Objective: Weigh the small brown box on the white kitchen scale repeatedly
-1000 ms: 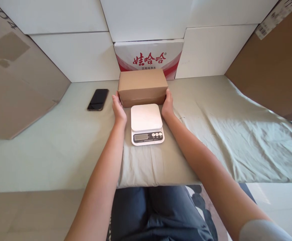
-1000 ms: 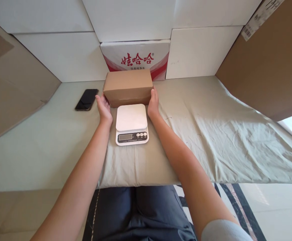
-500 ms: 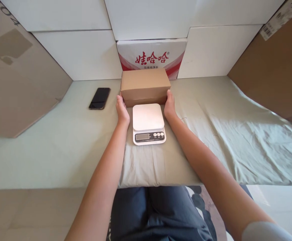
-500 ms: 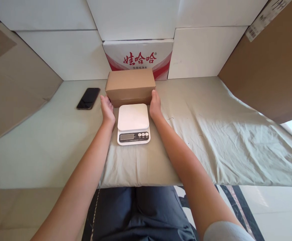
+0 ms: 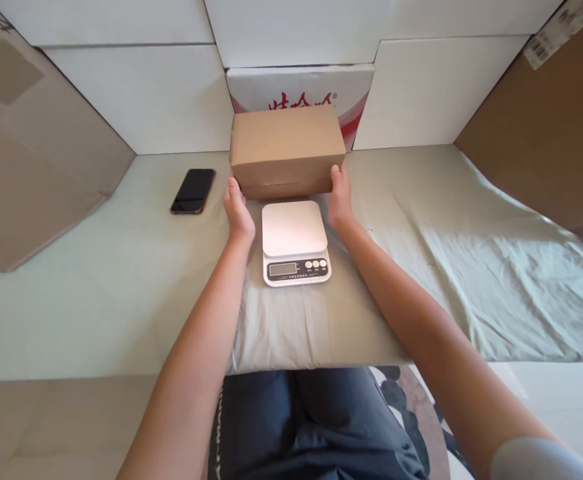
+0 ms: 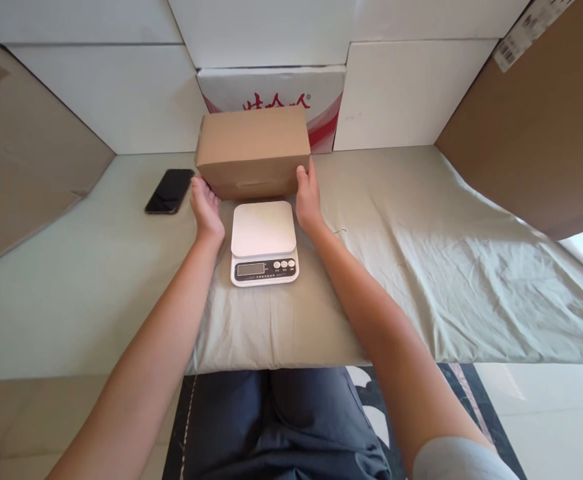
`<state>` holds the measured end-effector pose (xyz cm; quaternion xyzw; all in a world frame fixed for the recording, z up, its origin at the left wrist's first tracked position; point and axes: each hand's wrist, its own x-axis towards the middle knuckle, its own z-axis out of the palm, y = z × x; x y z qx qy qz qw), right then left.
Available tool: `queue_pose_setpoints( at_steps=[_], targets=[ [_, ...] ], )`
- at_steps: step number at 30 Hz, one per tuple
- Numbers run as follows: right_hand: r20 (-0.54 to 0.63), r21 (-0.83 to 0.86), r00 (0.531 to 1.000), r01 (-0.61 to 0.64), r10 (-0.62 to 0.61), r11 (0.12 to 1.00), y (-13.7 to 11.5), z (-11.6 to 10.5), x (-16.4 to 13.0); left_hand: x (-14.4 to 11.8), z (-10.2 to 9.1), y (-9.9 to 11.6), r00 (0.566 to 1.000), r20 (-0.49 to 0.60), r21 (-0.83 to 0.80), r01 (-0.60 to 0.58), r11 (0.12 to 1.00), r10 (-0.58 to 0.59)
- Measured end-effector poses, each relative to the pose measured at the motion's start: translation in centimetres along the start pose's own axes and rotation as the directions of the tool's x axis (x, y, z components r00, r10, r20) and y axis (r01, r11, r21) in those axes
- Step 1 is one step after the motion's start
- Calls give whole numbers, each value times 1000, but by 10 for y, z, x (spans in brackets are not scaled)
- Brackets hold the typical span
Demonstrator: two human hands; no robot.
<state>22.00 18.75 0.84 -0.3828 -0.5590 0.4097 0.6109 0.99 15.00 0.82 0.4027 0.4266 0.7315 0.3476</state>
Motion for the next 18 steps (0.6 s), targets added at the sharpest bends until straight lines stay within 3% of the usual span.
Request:
queue_pose_setpoints(
  at_steps=[4, 8, 10, 14, 18],
  targets=[
    [-70, 16, 996, 57, -56, 998, -30, -9, -10, -19, -1, 32, 986, 143, -7, -84, 996, 85],
    [18, 1, 988, 153, -153, 988, -43, -24, -30, -48, -17, 59, 969, 214, 77, -146, 986, 126],
    [78, -17, 987, 144, -142, 989, -44, -31, -48, -66, -29, 63, 963, 228, 125, -176, 976, 145],
    [88, -25, 995, 48, -46, 999, -49, -38, -92, -104, -47, 60, 970, 182, 175, -191, 966, 159],
    [101, -22, 993, 56, -54, 998, -64, -37, -120, -125, -48, 57, 975, 91, 203, -215, 955, 201]
  ],
)
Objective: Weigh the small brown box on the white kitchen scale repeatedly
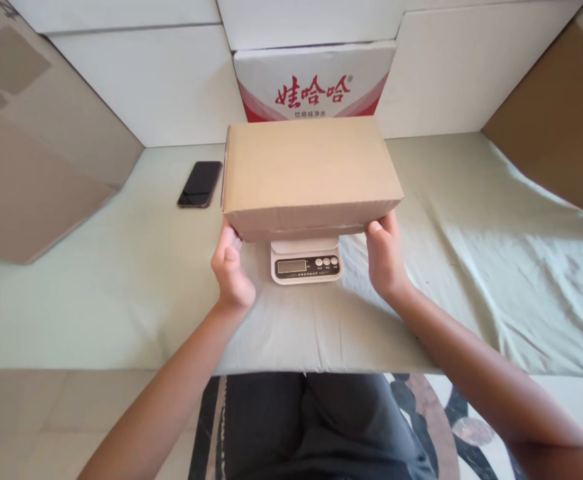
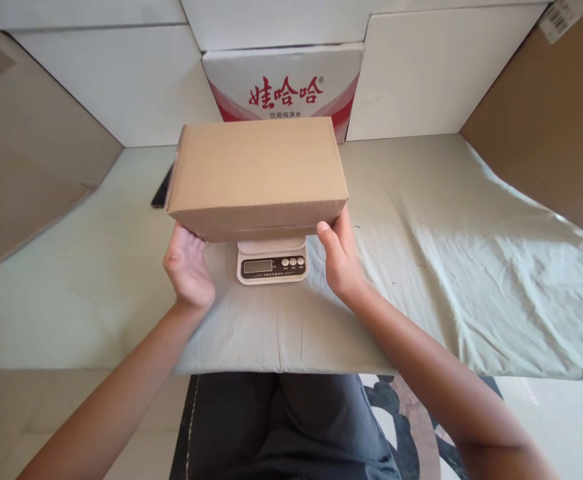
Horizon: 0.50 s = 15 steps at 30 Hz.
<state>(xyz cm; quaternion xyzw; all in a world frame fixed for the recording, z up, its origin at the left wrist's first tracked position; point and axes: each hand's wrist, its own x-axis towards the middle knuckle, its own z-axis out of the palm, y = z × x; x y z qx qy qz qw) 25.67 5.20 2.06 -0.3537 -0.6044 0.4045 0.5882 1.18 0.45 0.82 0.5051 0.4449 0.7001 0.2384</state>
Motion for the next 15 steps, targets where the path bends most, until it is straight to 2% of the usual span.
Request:
queue_pose_setpoints(
  at_steps=[5, 10, 15],
  targets=[
    [17, -12, 1000, -9, 10, 1000, -11, 1, -3, -2, 3, 2, 999, -30, 72, 29, 997, -27],
    [35, -27, 999, -9, 10, 1000, -13, -1, -1, -4, 3, -1, 996, -32, 66, 88, 994, -86],
    [44, -77, 999, 7, -4, 997, -12, -2, -2, -4, 3, -6, 993, -58, 74, 102, 992, -98]
  ],
)
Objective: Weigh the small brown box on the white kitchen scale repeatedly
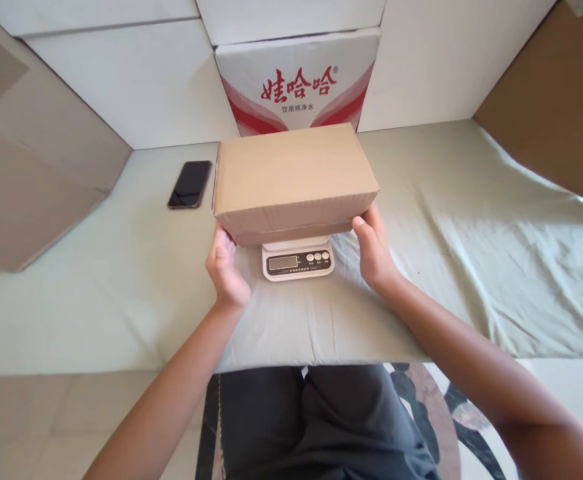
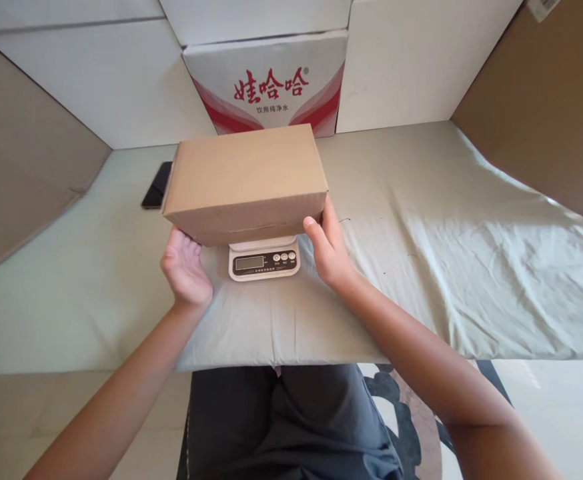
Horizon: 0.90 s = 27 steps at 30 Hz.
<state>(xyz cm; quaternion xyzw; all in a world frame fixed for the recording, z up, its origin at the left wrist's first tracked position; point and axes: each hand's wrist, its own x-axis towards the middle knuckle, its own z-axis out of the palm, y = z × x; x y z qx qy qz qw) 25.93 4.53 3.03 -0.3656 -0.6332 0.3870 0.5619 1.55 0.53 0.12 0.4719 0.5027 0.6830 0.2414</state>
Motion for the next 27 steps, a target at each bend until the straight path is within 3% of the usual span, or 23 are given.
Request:
queue_pose_setpoints(
  at_steps=[8, 11, 16, 21, 27],
  targets=[
    [4, -82, 1000, 4, -3, 997, 11, -3, -1, 1, 0, -6, 1000, 25, 31, -3, 1000, 2],
    [-57, -74, 998, 29, -34, 997, 18, -8, 2, 4, -2, -12, 999, 23, 31, -43, 999, 42],
    [-231, 51, 967, -98, 107, 994, 44, -18, 11, 23, -12, -31, 999, -19, 56, -31, 998, 32],
    [-236, 163, 948, -179, 215, 970, 57, -17, 17, 43, -22, -46, 996, -74, 11, 58, 998, -57],
    [-219, 161, 946, -207, 239, 965, 61, -12, 22, 52, -26, -49, 991, -106, -12, 81, 997, -82]
  ],
)
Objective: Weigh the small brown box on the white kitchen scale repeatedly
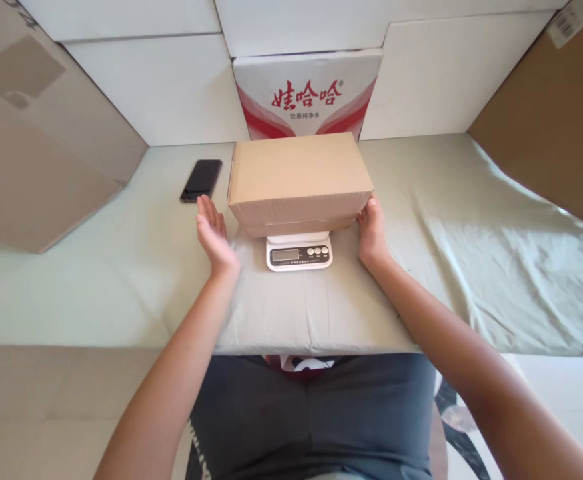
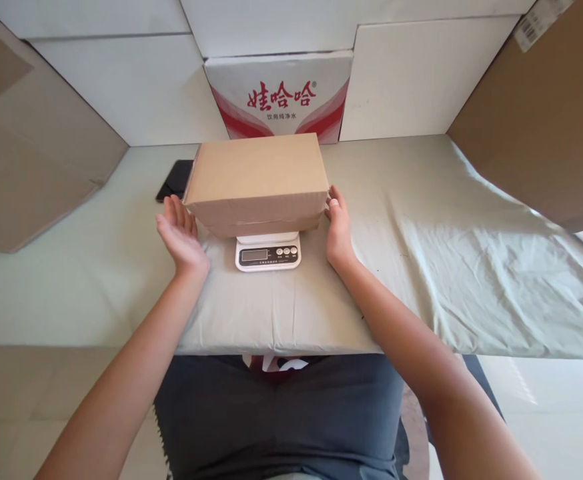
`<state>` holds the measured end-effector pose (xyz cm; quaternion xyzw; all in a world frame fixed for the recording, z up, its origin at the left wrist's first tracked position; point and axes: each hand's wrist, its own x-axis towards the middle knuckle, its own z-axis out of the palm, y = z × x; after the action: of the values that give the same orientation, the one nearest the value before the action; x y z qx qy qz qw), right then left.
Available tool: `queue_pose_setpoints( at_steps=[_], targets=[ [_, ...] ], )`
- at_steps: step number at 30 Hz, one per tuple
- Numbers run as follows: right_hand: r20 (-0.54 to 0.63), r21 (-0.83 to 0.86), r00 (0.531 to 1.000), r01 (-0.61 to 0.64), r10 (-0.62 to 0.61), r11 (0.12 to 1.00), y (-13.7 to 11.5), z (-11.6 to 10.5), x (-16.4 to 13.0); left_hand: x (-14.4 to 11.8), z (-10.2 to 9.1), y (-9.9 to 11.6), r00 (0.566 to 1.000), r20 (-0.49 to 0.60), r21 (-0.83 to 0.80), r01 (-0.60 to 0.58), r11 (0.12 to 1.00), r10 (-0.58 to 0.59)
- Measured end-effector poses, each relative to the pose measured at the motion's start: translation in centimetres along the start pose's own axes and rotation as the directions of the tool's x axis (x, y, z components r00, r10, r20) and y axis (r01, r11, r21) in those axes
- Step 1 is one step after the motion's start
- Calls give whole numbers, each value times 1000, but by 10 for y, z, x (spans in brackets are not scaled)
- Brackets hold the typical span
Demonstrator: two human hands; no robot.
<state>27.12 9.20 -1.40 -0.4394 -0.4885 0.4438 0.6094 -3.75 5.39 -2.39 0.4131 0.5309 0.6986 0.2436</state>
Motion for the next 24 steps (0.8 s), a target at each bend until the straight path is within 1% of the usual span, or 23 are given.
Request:
queue_pose_setpoints(
  at_steps=[4, 10, 15, 20, 24],
  targets=[
    [-1, 19, 1000, -23, 23, 1000, 6, -1, 6, 4, -1, -3, 1000, -2, -8, 22, 1000, -22],
    [7, 13, 1000, -1, 0, 1000, 7, -1, 10, 8, -4, -6, 996, 43, -43, 74, 996, -72],
    [8, 36, 1000, -13, 12, 999, 6, -2, 9, 10, -4, -7, 997, 34, -51, 68, 996, -67],
    [22, 32, 1000, -11, 11, 999, 8, -2, 11, 10, -3, -5, 998, 50, 2, 44, 999, -44],
    [4, 50, 999, -37, 37, 998, 8, -3, 13, 8, -2, 1, 998, 63, -33, 25, 999, -23]
  ],
)
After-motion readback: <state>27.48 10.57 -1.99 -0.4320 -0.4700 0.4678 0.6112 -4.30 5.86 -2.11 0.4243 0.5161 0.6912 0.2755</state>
